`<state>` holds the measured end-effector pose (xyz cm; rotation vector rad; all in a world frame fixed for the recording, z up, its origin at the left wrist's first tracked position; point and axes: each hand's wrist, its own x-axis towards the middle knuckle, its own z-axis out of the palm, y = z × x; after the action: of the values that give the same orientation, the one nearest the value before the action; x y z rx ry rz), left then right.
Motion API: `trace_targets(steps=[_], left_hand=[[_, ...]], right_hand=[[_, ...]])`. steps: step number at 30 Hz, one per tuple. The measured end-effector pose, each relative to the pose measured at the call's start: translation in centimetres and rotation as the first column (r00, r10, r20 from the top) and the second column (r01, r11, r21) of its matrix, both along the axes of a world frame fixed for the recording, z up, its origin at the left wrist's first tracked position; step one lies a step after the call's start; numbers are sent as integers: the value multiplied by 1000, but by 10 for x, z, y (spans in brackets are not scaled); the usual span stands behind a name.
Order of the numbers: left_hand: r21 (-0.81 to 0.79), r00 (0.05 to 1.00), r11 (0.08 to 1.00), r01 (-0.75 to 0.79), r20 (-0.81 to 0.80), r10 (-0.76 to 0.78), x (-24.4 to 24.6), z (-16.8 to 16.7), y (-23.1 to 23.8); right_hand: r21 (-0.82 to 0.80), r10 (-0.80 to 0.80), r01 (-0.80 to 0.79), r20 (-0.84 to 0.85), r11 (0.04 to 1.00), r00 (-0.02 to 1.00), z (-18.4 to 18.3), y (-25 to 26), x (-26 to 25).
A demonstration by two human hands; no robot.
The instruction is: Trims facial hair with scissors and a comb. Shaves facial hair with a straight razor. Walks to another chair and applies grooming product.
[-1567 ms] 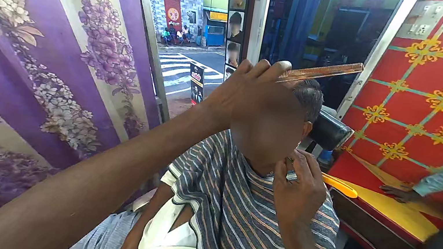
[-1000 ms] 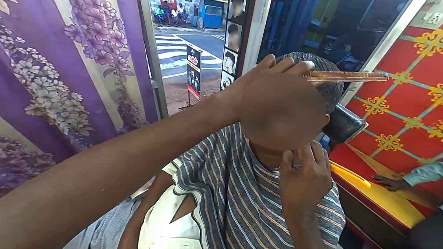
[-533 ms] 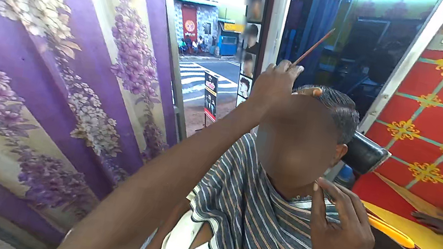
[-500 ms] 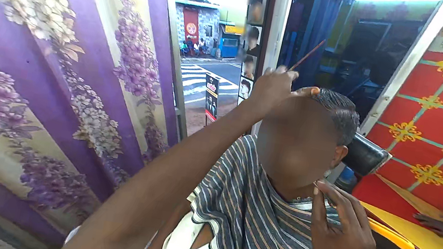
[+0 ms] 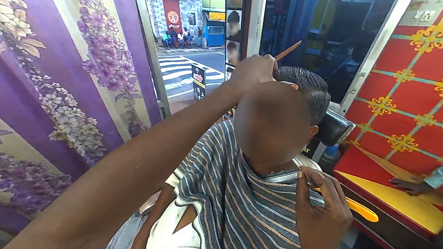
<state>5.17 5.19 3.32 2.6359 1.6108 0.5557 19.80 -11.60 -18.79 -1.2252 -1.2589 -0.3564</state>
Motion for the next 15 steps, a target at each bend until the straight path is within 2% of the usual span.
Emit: trace_targets(steps=[9, 15], left_hand=[[92, 999, 995, -31, -40, 35, 18, -1, -19], [158, 994, 986, 58, -99, -42, 11, -10, -27]], right_hand=[[-10, -8, 7, -22, 1000, 1000, 0, 8, -3], [4, -64, 64, 55, 998, 996, 7, 23, -18]])
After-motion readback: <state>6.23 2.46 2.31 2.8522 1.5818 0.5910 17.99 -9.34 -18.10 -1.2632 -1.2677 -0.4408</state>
